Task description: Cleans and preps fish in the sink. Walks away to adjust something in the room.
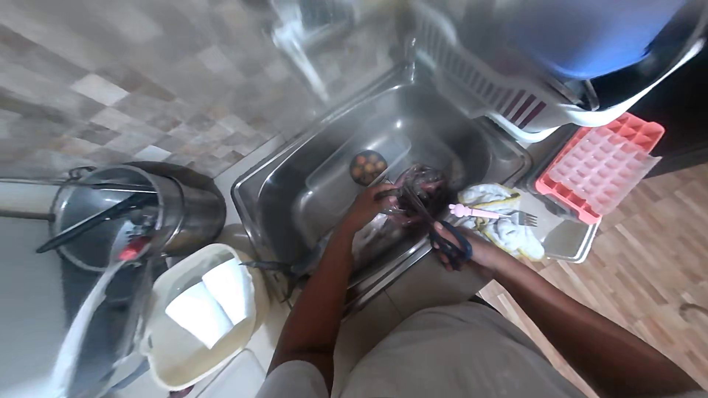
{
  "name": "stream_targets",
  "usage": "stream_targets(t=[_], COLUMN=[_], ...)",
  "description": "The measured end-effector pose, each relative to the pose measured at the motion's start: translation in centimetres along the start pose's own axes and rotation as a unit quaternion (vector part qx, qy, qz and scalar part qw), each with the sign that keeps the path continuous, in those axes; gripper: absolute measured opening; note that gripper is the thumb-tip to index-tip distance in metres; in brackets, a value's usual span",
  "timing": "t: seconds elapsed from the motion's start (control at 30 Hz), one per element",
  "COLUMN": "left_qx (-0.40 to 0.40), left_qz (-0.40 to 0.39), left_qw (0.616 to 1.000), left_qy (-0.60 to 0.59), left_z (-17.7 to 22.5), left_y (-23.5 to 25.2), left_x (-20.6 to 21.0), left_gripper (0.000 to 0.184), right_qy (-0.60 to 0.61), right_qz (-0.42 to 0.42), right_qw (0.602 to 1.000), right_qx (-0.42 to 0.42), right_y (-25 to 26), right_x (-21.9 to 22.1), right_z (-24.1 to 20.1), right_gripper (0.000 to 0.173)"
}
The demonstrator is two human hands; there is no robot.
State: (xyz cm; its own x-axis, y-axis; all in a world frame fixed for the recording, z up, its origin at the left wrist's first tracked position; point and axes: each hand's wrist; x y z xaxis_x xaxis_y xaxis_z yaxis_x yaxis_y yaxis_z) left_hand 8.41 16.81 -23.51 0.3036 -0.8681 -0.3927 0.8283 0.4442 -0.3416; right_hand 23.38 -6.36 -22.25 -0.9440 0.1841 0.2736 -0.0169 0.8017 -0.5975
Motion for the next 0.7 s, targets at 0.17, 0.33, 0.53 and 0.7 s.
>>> stream_targets(t=[0.17, 0.33, 0.53, 0.7], left_qx=[-0.073, -0.154, 0.015, 0.152], left_qz=[0.171, 0.228, 0.133, -0.086], left_qw=[0.981, 0.959, 0.95, 0.894], left_qy=[-0.045, 0.061, 0.283, 0.413], left_z=[-1.4, -4.3, -0.4, -1.6], left_y=[2.0, 5.3, 6.1, 8.1], left_x=[-3.9, -6.7, -0.6, 5.9], left_gripper=[0.035, 0.042, 0.029, 0.03], right_qy=[0.06, 0.115, 0.15, 0.15], right_qz=[0.021, 0.031, 0.035, 0.034], right_qw=[0.996, 0.987, 0.98, 0.98], right_qx=[-0.058, -0.107, -0.126, -0.13], right_y=[-0.3, -0.5, -0.1, 0.0], right_x=[-1.5, -1.6, -1.8, -1.8], right_z=[1.5, 2.7, 2.8, 2.8], right_gripper=[0.044, 0.045, 0.046, 0.046])
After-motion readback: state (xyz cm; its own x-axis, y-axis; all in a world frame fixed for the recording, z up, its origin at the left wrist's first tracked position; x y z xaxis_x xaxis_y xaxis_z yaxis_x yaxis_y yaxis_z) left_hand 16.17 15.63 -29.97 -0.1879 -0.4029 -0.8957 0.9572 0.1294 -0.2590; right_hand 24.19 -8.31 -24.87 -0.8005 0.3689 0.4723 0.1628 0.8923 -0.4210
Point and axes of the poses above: each hand's wrist, its own y-axis towards the middle knuckle, its own x-axis out of the palm, z = x × y, and after that the axes turned 2 degrees about -z, right-handed
